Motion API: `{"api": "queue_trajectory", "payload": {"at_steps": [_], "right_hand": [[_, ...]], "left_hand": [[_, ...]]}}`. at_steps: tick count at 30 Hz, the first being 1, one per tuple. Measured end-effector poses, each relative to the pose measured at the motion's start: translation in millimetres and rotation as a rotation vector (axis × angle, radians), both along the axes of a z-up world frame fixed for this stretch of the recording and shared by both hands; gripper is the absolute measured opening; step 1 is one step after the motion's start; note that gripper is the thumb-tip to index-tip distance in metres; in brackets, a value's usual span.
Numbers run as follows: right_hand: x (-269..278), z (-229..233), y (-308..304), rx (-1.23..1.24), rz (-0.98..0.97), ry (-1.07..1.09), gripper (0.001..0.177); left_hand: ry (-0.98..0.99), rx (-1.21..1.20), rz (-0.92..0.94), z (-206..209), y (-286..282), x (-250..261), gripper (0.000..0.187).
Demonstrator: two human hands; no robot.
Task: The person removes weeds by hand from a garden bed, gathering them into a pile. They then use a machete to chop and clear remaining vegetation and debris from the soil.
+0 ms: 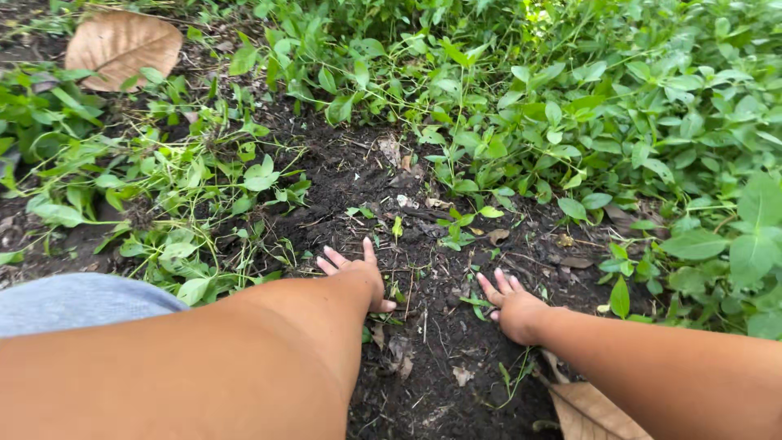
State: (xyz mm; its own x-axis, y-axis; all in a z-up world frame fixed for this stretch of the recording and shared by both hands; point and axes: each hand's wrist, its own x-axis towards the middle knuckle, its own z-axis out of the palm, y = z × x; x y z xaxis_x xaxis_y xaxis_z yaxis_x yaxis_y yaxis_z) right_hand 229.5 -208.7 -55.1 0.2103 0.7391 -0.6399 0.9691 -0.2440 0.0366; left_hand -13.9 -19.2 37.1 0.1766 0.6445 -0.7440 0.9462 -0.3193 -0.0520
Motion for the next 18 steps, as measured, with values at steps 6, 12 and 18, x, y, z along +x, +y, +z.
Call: {"api": "queue_trajectory", "payload": {"at_steps": [6, 12, 18], "right_hand": [[-21.7, 46.6, 21.0, -0.191, -0.013, -0.103, 0.085], [-26.4, 116.5, 70.5, -0.009, -0.03, -0.116, 0.048], [-34.1, 172.8, 111.8, 0.236, -0.126, -0.011, 0.04]], "left_hand": [[-0.015, -0.006, -0.025, -11.7, 8.0, -1.2, 0.153], [-0.042, -0.048, -0.027, 4.5, 11.1, -7.8, 0.149], [-0.066, -0.086, 0.011, 9.6, 15.0, -7.4, 0.15]]}}
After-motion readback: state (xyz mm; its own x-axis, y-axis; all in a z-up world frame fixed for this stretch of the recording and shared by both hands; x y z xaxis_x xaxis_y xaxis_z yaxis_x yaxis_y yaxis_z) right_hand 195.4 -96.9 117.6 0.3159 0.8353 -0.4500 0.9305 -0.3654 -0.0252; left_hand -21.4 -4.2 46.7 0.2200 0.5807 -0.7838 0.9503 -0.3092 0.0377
